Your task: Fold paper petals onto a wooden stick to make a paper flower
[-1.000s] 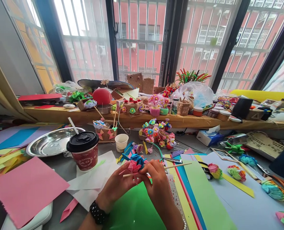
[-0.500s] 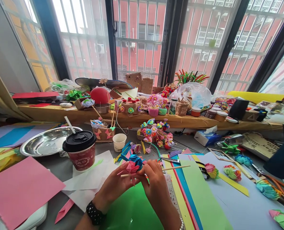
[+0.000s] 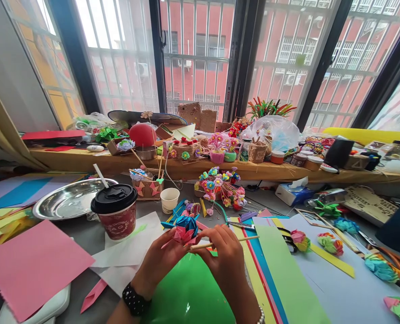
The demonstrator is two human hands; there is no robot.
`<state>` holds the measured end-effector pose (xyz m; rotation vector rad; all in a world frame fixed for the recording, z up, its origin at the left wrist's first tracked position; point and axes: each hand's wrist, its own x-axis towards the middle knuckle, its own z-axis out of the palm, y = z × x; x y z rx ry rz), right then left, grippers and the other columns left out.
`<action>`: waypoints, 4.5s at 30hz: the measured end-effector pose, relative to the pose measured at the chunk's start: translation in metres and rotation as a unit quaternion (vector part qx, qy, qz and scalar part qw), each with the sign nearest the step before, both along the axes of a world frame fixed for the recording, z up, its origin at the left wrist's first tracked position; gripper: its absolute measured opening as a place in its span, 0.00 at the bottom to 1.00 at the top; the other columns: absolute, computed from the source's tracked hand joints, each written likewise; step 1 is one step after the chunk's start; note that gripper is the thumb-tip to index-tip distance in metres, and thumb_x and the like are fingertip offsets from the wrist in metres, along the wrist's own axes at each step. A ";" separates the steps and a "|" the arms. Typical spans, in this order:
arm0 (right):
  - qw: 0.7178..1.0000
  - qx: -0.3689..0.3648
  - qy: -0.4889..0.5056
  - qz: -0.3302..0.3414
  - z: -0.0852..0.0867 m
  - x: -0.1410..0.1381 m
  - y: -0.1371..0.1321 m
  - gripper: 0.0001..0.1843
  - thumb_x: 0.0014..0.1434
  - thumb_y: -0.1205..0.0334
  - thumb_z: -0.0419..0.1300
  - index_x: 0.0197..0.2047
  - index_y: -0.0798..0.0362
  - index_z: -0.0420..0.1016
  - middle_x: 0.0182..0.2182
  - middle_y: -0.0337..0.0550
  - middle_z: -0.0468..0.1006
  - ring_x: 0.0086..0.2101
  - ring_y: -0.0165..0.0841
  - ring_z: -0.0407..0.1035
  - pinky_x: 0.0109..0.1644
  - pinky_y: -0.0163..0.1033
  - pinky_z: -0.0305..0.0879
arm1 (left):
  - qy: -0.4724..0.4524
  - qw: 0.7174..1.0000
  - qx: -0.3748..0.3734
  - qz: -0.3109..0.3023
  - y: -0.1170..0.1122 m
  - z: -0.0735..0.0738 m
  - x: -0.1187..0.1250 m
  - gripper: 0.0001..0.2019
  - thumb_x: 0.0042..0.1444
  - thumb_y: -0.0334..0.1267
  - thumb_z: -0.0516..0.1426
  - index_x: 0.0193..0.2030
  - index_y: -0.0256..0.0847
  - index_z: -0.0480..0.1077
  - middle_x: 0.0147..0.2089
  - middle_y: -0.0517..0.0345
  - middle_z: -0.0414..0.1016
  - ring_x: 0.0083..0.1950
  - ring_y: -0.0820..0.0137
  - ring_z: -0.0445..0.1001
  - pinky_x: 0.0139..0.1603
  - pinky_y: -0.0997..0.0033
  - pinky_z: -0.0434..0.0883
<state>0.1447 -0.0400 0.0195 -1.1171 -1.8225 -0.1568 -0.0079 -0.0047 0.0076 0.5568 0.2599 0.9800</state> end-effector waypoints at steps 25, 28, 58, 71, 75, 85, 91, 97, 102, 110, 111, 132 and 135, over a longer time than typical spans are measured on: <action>0.999 -0.025 0.047 -0.001 0.001 0.004 -0.001 0.12 0.50 0.54 0.58 0.37 0.51 0.69 0.28 0.40 0.74 0.27 0.31 0.69 0.29 0.34 0.66 | -0.017 0.996 0.090 -0.018 -0.002 -0.004 -0.004 0.18 0.47 0.36 0.59 0.47 0.42 0.66 0.47 0.51 0.70 0.52 0.58 0.65 0.55 0.53 0.56; 0.998 -0.028 0.060 -0.006 0.002 0.006 -0.001 0.12 0.51 0.54 0.58 0.36 0.52 0.69 0.27 0.40 0.74 0.27 0.31 0.69 0.30 0.34 0.66 | -0.015 0.995 0.095 0.007 -0.003 -0.003 -0.005 0.13 0.48 0.38 0.58 0.42 0.40 0.69 0.43 0.51 0.73 0.52 0.60 0.66 0.56 0.55 0.56; 0.990 -0.049 0.037 -0.126 -0.009 0.006 0.007 0.14 0.56 0.55 0.52 0.24 0.53 0.67 0.19 0.37 0.69 0.19 0.27 0.63 0.21 0.30 0.55 | 0.273 0.938 0.188 0.097 0.001 -0.003 0.015 0.14 0.41 0.35 0.62 0.37 0.37 0.69 0.32 0.54 0.75 0.35 0.66 0.72 0.38 0.68 0.66; 0.993 -0.097 -0.014 -0.067 -0.011 -0.004 0.008 0.15 0.57 0.54 0.51 0.24 0.52 0.66 0.19 0.36 0.69 0.19 0.27 0.64 0.22 0.30 0.57 | 0.386 0.815 0.294 0.316 -0.002 -0.003 0.007 0.05 0.46 0.36 0.58 0.32 0.43 0.73 0.31 0.57 0.73 0.32 0.67 0.68 0.36 0.73 0.62; 0.995 -0.094 -0.028 -0.008 -0.006 -0.002 0.006 0.11 0.54 0.53 0.54 0.33 0.51 0.70 0.25 0.38 0.71 0.23 0.29 0.68 0.25 0.31 0.63 | 0.396 0.799 0.285 0.352 -0.001 -0.002 0.002 0.02 0.45 0.35 0.59 0.27 0.45 0.74 0.28 0.59 0.72 0.33 0.66 0.66 0.36 0.73 0.59; 0.999 -0.034 -0.025 0.027 -0.007 -0.008 0.001 0.07 0.55 0.66 0.53 0.32 0.52 0.72 0.26 0.41 0.70 0.25 0.29 0.68 0.28 0.31 0.64 | 0.400 0.821 0.294 0.281 -0.003 0.003 0.007 0.07 0.48 0.38 0.57 0.35 0.42 0.72 0.29 0.57 0.72 0.28 0.68 0.68 0.30 0.73 0.63; 0.998 0.020 0.051 -0.020 -0.003 -0.007 0.000 0.06 0.56 0.67 0.52 0.31 0.54 0.71 0.26 0.42 0.69 0.28 0.30 0.68 0.29 0.32 0.65 | 0.387 0.790 0.355 0.315 -0.009 0.009 0.008 0.03 0.47 0.34 0.57 0.30 0.41 0.72 0.31 0.57 0.72 0.32 0.69 0.68 0.33 0.74 0.63; 0.997 0.032 0.062 -0.020 -0.003 -0.008 -0.001 0.06 0.55 0.69 0.53 0.32 0.53 0.71 0.27 0.41 0.70 0.28 0.30 0.68 0.31 0.33 0.66 | 0.410 0.751 0.409 0.317 -0.010 0.008 0.010 0.03 0.48 0.32 0.57 0.30 0.41 0.72 0.30 0.56 0.71 0.32 0.69 0.68 0.33 0.74 0.64; 0.997 0.039 0.065 -0.009 -0.004 -0.009 0.000 0.06 0.54 0.70 0.53 0.31 0.54 0.71 0.27 0.41 0.69 0.28 0.30 0.67 0.30 0.32 0.66 | 0.422 0.723 0.429 0.339 -0.008 0.005 0.011 0.02 0.50 0.32 0.55 0.31 0.40 0.70 0.30 0.58 0.71 0.32 0.71 0.68 0.33 0.74 0.65; 0.997 0.040 0.066 -0.011 -0.004 -0.009 -0.001 0.05 0.55 0.68 0.53 0.32 0.54 0.70 0.27 0.42 0.69 0.28 0.30 0.67 0.30 0.33 0.65 | 0.428 0.698 0.445 0.363 -0.009 0.005 0.011 0.02 0.51 0.30 0.54 0.31 0.39 0.68 0.30 0.60 0.70 0.32 0.74 0.68 0.32 0.77 0.66; 0.997 0.036 0.067 -0.011 -0.004 -0.009 -0.001 0.05 0.55 0.68 0.53 0.32 0.54 0.70 0.27 0.42 0.69 0.28 0.30 0.67 0.30 0.33 0.65 | 0.428 0.698 0.445 0.364 -0.009 0.005 0.011 0.02 0.51 0.30 0.54 0.31 0.39 0.68 0.30 0.60 0.70 0.32 0.74 0.68 0.32 0.77 0.66; 0.996 0.030 0.079 0.007 -0.005 -0.010 0.001 0.05 0.54 0.69 0.54 0.32 0.55 0.71 0.26 0.42 0.68 0.27 0.29 0.66 0.29 0.32 0.64 | 0.435 0.735 0.420 0.307 -0.004 0.006 0.008 0.03 0.51 0.33 0.54 0.30 0.37 0.67 0.29 0.58 0.69 0.31 0.72 0.68 0.32 0.74 0.67; 0.996 0.025 0.082 0.007 -0.005 -0.011 0.000 0.05 0.54 0.70 0.54 0.31 0.55 0.71 0.26 0.42 0.68 0.27 0.29 0.67 0.29 0.32 0.64 | 0.436 0.730 0.431 0.303 -0.005 0.006 0.009 0.02 0.51 0.33 0.54 0.30 0.38 0.67 0.29 0.58 0.69 0.32 0.72 0.68 0.33 0.74 0.66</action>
